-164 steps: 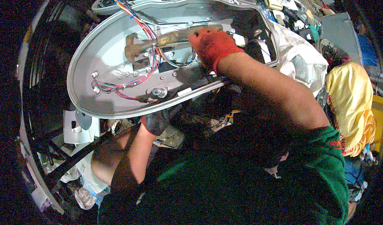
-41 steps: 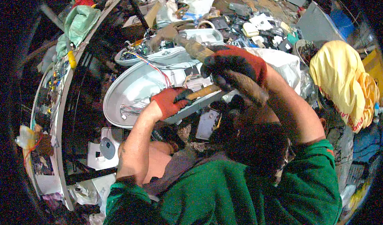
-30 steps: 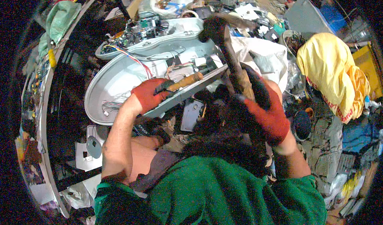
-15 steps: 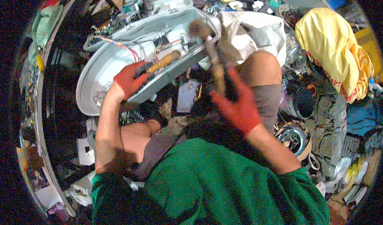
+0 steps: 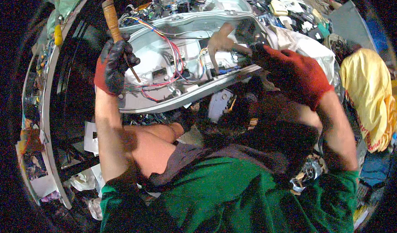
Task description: The person uses a hammer and a screwdriver to loosen components inside a large white light housing, cuts several wires with pliers, and removes a circuit board from the assembly.
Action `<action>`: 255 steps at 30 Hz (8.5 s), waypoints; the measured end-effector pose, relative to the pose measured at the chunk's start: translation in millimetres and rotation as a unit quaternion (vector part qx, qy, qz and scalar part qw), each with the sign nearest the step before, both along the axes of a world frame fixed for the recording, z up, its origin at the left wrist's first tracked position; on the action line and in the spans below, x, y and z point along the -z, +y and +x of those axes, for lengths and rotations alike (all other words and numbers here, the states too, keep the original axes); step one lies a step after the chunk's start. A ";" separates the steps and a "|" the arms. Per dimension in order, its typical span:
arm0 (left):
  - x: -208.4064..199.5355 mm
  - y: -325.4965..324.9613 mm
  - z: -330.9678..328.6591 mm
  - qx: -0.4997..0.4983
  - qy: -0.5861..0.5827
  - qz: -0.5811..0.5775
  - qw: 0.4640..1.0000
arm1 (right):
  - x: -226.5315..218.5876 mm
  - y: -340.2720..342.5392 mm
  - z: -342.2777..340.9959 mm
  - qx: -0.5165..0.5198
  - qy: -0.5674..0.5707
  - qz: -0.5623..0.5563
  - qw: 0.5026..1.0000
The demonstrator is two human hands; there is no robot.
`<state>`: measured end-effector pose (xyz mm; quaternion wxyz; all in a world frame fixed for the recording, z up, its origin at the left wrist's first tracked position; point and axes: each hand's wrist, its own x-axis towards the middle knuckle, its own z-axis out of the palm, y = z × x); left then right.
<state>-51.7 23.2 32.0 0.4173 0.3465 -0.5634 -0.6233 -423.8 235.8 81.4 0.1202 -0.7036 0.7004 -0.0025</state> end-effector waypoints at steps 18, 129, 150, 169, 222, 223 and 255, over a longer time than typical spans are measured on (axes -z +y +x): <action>5.5 -9.5 14.3 -0.124 -0.122 -0.124 0.977 | 84.5 -176.0 43.1 -0.424 -0.036 -0.109 0.898; 6.3 -19.8 31.0 -0.227 -0.252 -0.095 0.936 | -153.8 -352.3 455.7 -0.409 -0.237 -0.197 0.859; -13.6 99.5 -6.1 -0.204 -0.235 -0.463 0.830 | 18.5 -97.1 92.6 -0.208 -0.274 -0.079 0.936; 291.5 174.0 -48.2 -0.104 0.185 0.414 0.885 | 83.8 -105.1 85.7 -0.293 -0.241 -0.058 0.923; 240.7 163.7 -41.7 0.316 -0.622 0.173 0.695 | 68.7 -100.7 86.7 -0.262 -0.115 0.042 0.957; 237.8 163.0 -42.5 0.313 -0.617 0.149 0.706 | 69.9 -102.0 89.4 -0.253 -0.116 0.071 0.958; 18.0 193.7 25.6 0.103 0.016 0.235 0.966 | 35.4 -62.3 88.4 -0.215 -0.464 0.153 0.845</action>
